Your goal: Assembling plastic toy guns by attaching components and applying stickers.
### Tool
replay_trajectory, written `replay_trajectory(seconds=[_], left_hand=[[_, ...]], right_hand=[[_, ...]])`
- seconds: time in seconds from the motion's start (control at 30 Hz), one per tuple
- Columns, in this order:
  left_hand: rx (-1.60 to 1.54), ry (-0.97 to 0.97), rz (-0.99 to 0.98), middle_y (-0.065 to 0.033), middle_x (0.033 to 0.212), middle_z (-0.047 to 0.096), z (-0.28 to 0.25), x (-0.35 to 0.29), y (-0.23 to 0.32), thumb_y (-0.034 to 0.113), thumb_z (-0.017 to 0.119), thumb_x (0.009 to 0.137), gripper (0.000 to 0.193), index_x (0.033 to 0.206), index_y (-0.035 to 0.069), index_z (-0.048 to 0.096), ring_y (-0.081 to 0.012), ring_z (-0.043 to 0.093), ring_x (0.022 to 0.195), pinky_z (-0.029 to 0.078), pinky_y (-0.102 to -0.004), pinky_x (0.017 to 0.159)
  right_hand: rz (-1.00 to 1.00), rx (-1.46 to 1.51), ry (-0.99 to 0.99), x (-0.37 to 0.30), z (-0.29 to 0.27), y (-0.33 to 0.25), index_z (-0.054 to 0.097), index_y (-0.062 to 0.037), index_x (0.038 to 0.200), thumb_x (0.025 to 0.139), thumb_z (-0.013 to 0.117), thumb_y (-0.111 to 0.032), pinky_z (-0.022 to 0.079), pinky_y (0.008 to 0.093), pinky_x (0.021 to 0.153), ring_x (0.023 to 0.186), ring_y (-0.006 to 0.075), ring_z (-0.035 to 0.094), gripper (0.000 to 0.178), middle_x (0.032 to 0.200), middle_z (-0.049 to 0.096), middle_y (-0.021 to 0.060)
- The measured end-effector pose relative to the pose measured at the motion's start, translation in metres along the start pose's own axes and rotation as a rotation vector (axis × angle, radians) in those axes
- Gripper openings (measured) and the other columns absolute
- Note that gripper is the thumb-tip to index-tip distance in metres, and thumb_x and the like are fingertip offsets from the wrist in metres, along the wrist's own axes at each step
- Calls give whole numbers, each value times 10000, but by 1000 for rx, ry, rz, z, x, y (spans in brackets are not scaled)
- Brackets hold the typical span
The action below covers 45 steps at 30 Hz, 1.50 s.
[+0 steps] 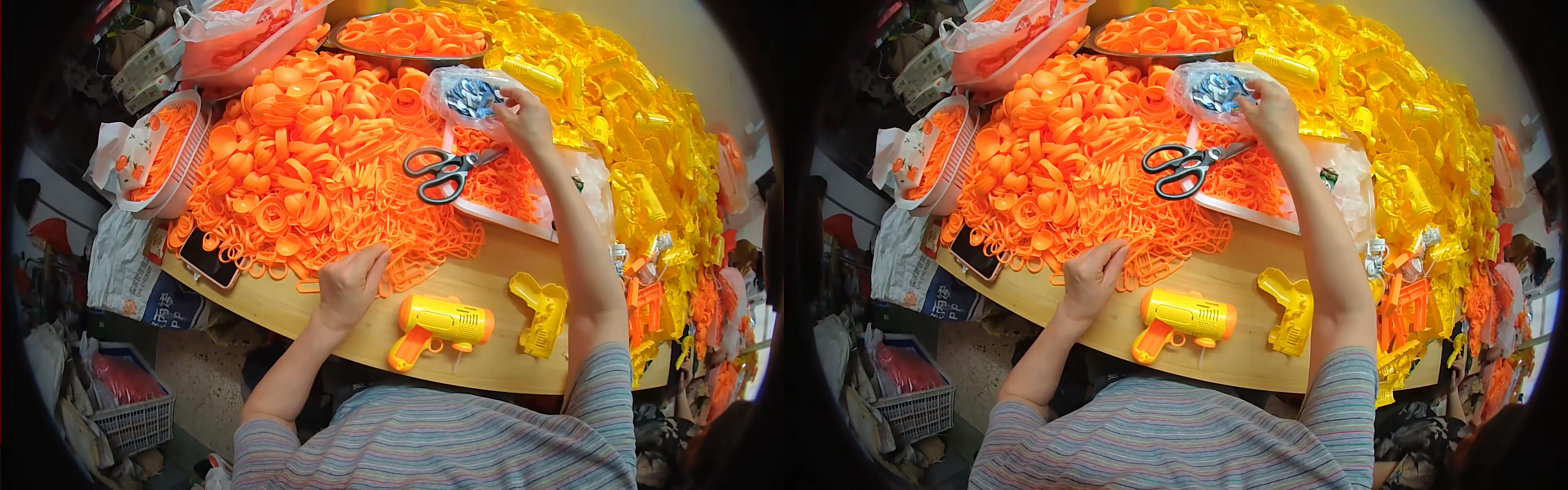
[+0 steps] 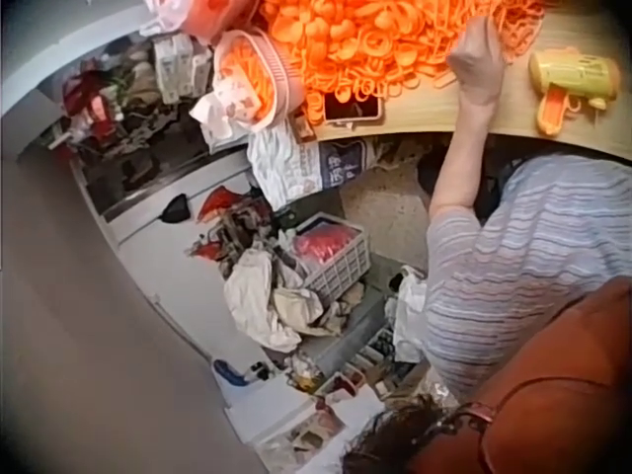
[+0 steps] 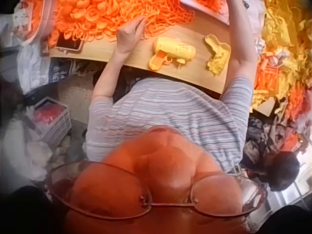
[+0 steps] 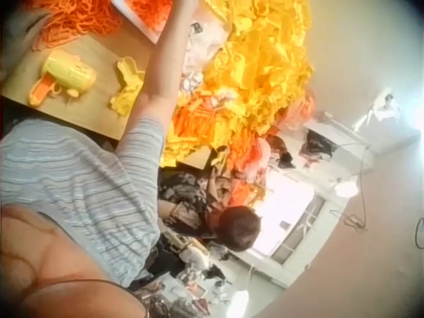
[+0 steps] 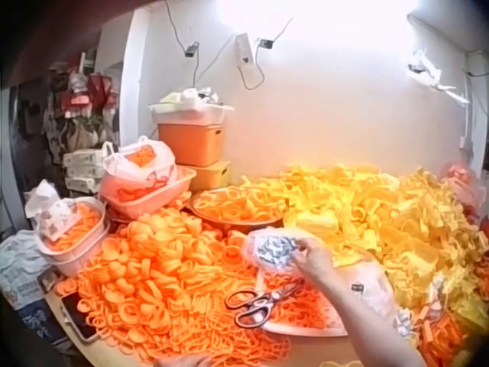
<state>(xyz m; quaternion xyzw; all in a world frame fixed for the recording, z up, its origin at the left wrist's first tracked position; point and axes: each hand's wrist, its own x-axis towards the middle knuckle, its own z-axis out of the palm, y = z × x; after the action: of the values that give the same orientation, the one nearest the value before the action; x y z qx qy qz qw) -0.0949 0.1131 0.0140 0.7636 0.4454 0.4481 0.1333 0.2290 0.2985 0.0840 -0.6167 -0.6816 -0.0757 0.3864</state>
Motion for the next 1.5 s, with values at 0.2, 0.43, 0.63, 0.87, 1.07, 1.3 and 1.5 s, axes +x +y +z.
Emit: replay_trajectory(seconds=[0.2,0.43,0.63,0.87,1.07,1.3,1.5], left_hand=[[77,95,-13,-136,779,655,-18,25,-15,51,672,840,104,935,24,638,-292,652,660,503,-343,549],[64,64,-18,-155,872,643,-19,51,-25,67,622,883,83,934,7,596,-325,644,755,507,-362,612],[-75,-34,-84,-154,896,648,-15,57,-27,71,624,879,118,974,2,612,-316,648,791,517,-365,658],[22,-61,66,-117,845,637,-19,59,-22,62,653,853,133,985,57,639,-270,648,739,510,-338,627],[-15,-19,53,-121,854,639,-19,61,-19,51,650,850,108,953,22,634,-266,640,708,504,-339,616],[-101,-20,6,-134,880,647,-17,62,-25,40,643,842,104,941,9,630,-261,635,733,498,-320,624],[-210,-40,-131,-81,858,654,-9,64,-27,49,684,818,145,954,1,665,-128,587,681,468,-252,601]], right_hand=[[241,118,-217,17,25,0,715,-61,941,720,748,-243,522,358,709,734,263,662,288,809,689,122],[371,473,-119,16,22,17,710,-13,870,730,752,-147,517,289,638,691,146,653,199,782,704,83],[410,484,-106,14,13,20,708,1,861,760,720,-116,521,263,638,693,124,663,155,795,714,77],[234,211,30,2,8,8,736,-61,911,803,694,-226,528,307,676,723,220,697,201,807,714,126],[182,156,142,-8,1,1,742,-98,921,809,696,-241,526,323,689,747,249,696,187,829,710,124],[202,158,137,-14,-2,4,737,-100,934,807,680,-229,528,343,735,802,263,694,190,862,711,128],[114,-10,-34,-12,5,16,731,-100,952,785,662,-225,533,358,768,844,274,686,219,895,708,125]])
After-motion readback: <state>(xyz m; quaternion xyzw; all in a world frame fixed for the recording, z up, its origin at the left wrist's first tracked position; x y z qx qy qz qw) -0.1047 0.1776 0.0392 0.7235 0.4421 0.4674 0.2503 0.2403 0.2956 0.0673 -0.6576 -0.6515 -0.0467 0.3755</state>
